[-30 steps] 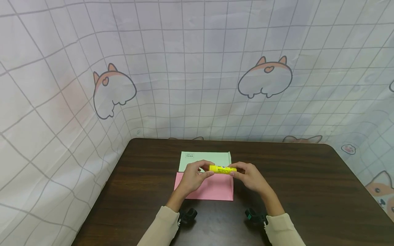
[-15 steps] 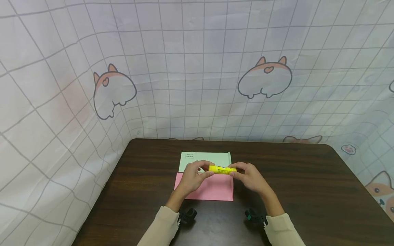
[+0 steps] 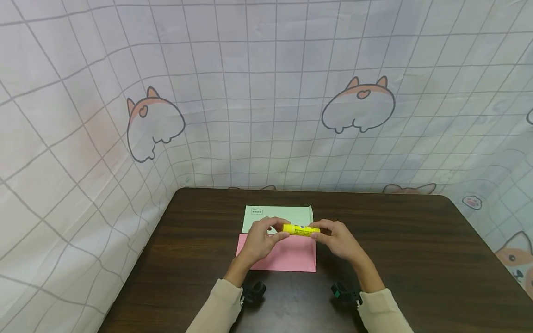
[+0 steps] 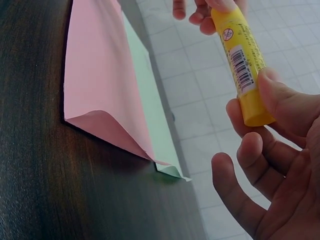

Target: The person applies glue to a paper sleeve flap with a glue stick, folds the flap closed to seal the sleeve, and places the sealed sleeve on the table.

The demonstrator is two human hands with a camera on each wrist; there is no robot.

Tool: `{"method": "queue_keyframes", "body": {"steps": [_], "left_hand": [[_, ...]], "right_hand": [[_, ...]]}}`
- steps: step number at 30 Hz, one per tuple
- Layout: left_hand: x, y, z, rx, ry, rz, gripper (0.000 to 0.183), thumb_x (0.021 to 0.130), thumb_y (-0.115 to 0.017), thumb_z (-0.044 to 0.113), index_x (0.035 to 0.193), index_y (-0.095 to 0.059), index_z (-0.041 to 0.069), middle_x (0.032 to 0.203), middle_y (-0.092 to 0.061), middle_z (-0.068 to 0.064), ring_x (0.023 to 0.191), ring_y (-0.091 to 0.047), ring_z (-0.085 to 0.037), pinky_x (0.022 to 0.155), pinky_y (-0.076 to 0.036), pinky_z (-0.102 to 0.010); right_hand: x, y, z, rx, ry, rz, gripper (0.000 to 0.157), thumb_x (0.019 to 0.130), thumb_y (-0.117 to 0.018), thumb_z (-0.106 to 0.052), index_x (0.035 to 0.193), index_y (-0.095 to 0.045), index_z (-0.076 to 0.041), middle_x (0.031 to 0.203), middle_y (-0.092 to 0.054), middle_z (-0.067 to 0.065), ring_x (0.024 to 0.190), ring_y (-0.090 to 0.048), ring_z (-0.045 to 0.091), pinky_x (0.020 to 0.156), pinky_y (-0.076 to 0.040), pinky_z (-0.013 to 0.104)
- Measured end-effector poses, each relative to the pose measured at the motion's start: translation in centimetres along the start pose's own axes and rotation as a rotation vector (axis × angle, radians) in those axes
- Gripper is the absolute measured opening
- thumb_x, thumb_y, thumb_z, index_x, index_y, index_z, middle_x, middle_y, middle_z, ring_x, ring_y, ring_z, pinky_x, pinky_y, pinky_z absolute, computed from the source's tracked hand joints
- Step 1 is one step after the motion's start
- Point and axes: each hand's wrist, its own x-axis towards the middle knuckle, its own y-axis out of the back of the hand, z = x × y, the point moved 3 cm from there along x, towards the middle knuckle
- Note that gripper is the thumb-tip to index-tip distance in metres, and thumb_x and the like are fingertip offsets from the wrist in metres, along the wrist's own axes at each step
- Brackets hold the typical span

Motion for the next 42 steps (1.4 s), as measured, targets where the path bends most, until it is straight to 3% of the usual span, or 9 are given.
{"method": "queue_keyframes", "body": {"steps": [25,33,42], "left_hand": [[-0.11,0.29,0.13,0.011,-0.046,0.006,0.028,0.089,-0.08,0.023,0.117,-0.076,0.021,0.094,-0.069,0.005,0.089,-0.059,-0.011,0.072,-0.05,-0.026],[-0.23,0.42,0.27,0.02,-0.05,0.004,0.03,0.089,-0.08,0.025,0.118,-0.076,0.021,0.096,-0.069,0.003,0.091,-0.06,-0.012,0.073,-0.051,-0.025],[-0.11,0.42,0.13,0.041,-0.053,0.0,0.03,0.089,-0.08,0.026,0.119,-0.076,0.021,0.095,-0.07,0.006,0.092,-0.061,-0.012,0.083,-0.05,-0.032]], "right_hand": [[0.04,-0.01,0.01,0.009,0.004,-0.012,0.024,0.095,-0.072,-0.015,0.117,-0.075,-0.006,0.099,-0.071,0.006,0.081,-0.058,0.025,0.066,-0.052,0.026],[0.03,0.05,-0.15,0.015,0.016,-0.015,0.023,0.095,-0.072,-0.015,0.116,-0.075,-0.006,0.098,-0.071,0.006,0.079,-0.057,0.023,0.065,-0.051,0.025],[0.03,0.1,-0.2,0.024,0.014,-0.022,0.023,0.095,-0.072,-0.015,0.116,-0.075,-0.005,0.097,-0.071,0.006,0.076,-0.056,0.017,0.065,-0.052,0.025]]}}
